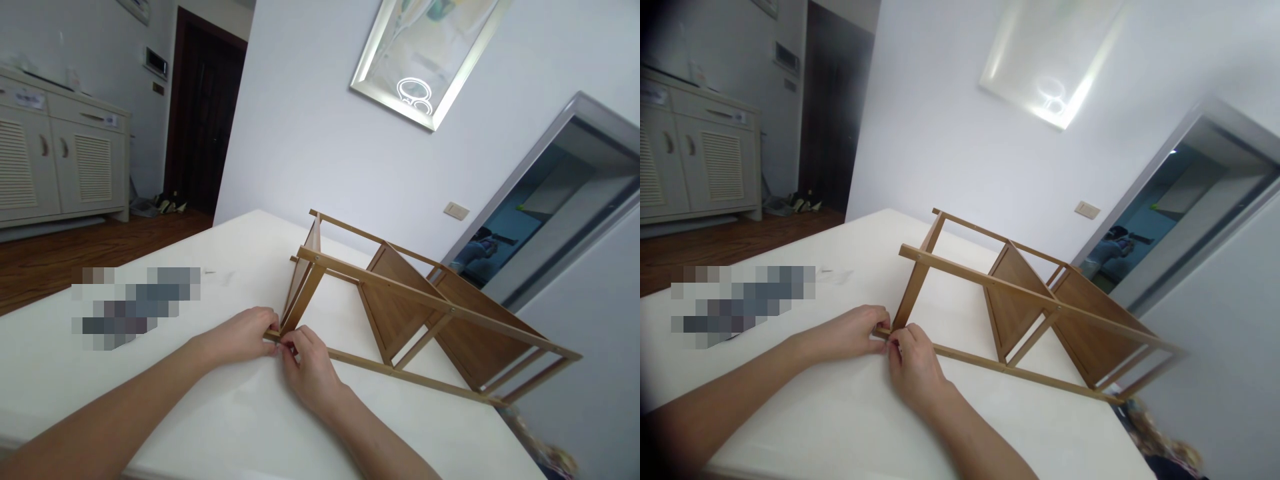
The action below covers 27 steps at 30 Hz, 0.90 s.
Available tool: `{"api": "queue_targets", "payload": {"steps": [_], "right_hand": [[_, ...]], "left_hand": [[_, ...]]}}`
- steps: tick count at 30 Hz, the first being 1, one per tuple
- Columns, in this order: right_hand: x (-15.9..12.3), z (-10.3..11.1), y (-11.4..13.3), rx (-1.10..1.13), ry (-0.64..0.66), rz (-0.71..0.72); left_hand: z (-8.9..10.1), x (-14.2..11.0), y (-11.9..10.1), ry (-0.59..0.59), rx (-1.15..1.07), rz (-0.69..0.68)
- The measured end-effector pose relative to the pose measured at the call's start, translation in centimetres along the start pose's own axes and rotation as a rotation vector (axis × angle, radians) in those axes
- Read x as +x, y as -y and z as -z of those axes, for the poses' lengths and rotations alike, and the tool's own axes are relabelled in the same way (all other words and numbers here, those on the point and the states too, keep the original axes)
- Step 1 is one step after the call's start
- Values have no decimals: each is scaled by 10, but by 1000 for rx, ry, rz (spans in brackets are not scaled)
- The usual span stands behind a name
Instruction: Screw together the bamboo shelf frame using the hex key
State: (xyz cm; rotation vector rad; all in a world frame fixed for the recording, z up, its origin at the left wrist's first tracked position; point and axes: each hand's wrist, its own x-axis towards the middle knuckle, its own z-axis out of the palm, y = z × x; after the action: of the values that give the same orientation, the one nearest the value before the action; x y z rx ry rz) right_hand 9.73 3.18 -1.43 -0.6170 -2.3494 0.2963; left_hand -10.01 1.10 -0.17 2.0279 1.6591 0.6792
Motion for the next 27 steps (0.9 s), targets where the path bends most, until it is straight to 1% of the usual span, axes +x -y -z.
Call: {"api": "queue_targets", "payload": {"steps": [4,9,18,23,27], "right_hand": [[-2,4,0,-50,45,-26],[-4,4,-2,-133,88,30],[-4,1,-9,-98,53,95],[-3,-2,-14,-51,23,84],[-4,-2,-14,-55,35,87]], "left_hand": [[-1,0,1,-10,17,-4],[-1,0,1,-17,32,-7],[0,-2,-1,-17,23,-14],[0,-2,-1,-11,27,0],[0,-2,-2,-9,25,-3]]}}
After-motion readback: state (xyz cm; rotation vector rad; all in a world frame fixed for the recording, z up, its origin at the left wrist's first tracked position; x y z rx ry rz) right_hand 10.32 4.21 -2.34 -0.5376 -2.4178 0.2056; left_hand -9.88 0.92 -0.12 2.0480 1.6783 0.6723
